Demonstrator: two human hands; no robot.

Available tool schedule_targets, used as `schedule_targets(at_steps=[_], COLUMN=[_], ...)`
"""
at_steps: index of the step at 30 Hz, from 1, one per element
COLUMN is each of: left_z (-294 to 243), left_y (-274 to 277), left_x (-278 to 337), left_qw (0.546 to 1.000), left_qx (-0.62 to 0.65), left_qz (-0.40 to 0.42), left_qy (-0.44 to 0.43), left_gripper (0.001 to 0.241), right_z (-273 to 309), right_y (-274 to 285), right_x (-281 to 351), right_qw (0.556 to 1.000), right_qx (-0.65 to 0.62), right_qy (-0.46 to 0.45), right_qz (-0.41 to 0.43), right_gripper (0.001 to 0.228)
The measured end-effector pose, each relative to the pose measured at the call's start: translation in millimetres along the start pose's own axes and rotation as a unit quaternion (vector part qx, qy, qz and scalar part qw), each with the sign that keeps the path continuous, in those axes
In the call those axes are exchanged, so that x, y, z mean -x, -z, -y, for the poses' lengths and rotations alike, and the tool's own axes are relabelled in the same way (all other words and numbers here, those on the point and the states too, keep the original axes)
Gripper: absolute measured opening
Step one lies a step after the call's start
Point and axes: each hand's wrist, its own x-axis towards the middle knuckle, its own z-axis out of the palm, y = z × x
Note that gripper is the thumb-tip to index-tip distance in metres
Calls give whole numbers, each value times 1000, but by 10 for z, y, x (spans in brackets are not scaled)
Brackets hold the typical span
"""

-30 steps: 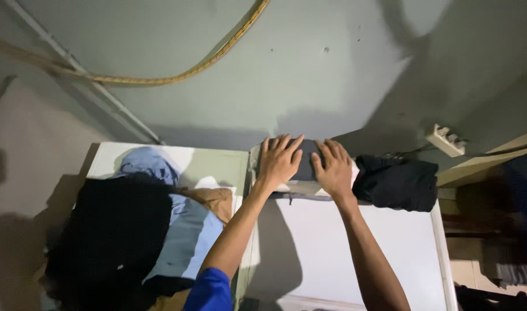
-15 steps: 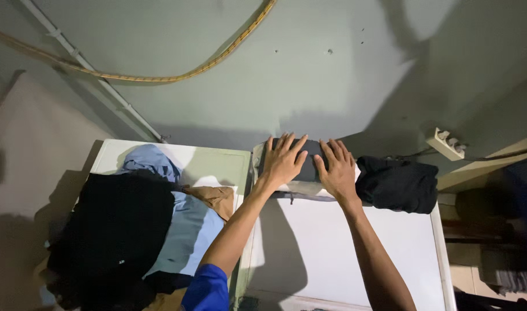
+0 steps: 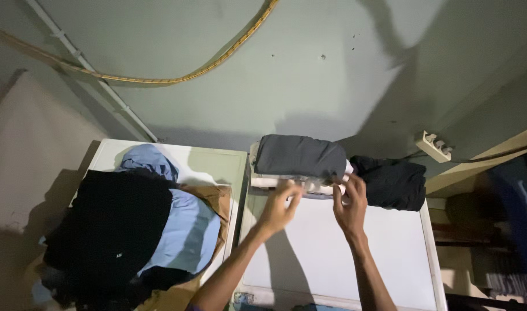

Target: The person folds a pair of gray shorts and a black t-shirt on a white table. The person lays each item flat, folds the sides inward, then folds the garment into a compact rectangle and places it on a growing stack.

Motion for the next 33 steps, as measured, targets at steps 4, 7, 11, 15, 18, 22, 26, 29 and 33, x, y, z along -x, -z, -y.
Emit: schedule_targets(at_steps=[4, 7, 11, 15, 18, 22, 26, 29, 33], left_z=[27, -75, -300, -537, -738, -914, -1070, -1205, -1297], left_y=[-90, -78, -123, -248, -331, -397, -482, -581, -633], left_x=[794, 1301, 1711, 1842, 1939, 2042, 2140, 2276, 2309], left_qw=[993, 965, 944, 925, 923, 938, 932, 930, 926], left_qx=[67, 65, 98, 104, 87, 106, 105, 85, 65], left_qz=[13, 27, -21, -32, -42, -80, -93, -102, -143], left_qy=[100, 253, 314, 364, 371, 321, 335, 342, 342], left_gripper=[23, 25, 25, 23, 23, 22, 23, 23, 22], right_z=[-24, -107, -209, -252, -195, -168, -186, -193, -181], right_y=[211, 280, 308, 390, 483, 658, 816, 933, 923], right_x=[580, 988, 1603, 1953, 2075, 2121, 2134, 2215, 2156], right_qw=[991, 963, 956, 929, 931, 923, 914, 916, 911], right_qx=[-37, -78, -87, -132, -144, -150, -162, -178, -184], right_qy=[-121, -244, -250, -314, -294, -299, -306, -287, -286], right_qz=[36, 86, 130, 148, 160, 191, 213, 216, 231], right_gripper=[16, 20, 28, 32, 35, 37, 37, 37, 37])
